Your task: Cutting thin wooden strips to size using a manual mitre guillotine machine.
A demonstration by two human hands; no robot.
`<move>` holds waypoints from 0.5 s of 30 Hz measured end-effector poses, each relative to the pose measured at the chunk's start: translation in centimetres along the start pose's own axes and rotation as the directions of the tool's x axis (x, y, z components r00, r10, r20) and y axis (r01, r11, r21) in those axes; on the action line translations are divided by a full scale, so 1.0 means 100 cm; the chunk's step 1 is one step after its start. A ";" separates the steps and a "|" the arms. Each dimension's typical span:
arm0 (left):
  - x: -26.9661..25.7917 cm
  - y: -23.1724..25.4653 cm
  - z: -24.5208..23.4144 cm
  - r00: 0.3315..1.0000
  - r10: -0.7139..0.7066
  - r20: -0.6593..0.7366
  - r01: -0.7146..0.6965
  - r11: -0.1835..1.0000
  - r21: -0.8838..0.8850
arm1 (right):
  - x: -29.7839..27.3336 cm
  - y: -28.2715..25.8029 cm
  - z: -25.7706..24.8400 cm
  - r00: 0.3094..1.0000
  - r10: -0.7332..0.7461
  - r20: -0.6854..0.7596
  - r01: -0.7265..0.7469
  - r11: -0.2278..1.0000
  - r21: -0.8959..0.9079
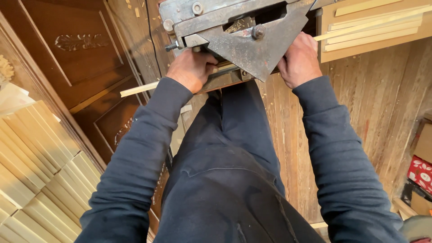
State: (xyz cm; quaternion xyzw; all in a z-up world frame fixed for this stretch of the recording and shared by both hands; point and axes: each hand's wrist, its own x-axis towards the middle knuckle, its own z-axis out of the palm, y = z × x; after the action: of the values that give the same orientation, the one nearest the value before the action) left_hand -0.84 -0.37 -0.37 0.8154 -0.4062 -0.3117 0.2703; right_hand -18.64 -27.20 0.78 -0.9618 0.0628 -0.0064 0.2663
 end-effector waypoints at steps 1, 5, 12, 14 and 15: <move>-0.001 0.002 0.000 1.000 0.012 0.005 -0.012 0.999 0.038 | 0.000 -0.001 0.000 1.000 -0.001 0.000 0.001 1.000 -0.001; -0.006 0.011 -0.003 0.999 -0.040 0.008 0.039 0.998 0.047 | 0.000 -0.007 -0.003 1.000 -0.002 -0.015 0.002 1.000 0.006; 0.001 0.032 -0.002 0.998 -0.053 0.043 0.044 0.980 0.195 | -0.002 0.001 -0.008 0.999 0.021 -0.026 -0.021 1.000 -0.020; 0.004 0.038 -0.004 0.987 -0.139 0.081 0.119 0.971 0.207 | -0.003 0.003 -0.008 0.999 0.028 -0.029 -0.029 0.999 -0.019; 0.004 0.036 -0.003 0.988 -0.135 0.075 0.114 0.964 0.240 | -0.003 0.005 -0.006 0.999 0.028 -0.032 -0.028 1.000 -0.012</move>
State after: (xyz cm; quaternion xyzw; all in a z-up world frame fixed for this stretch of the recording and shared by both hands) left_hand -2.22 -2.57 2.23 0.8506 -0.4001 -0.3143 0.1331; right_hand -19.07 -27.92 1.08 -0.9623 0.0807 -0.0177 0.2593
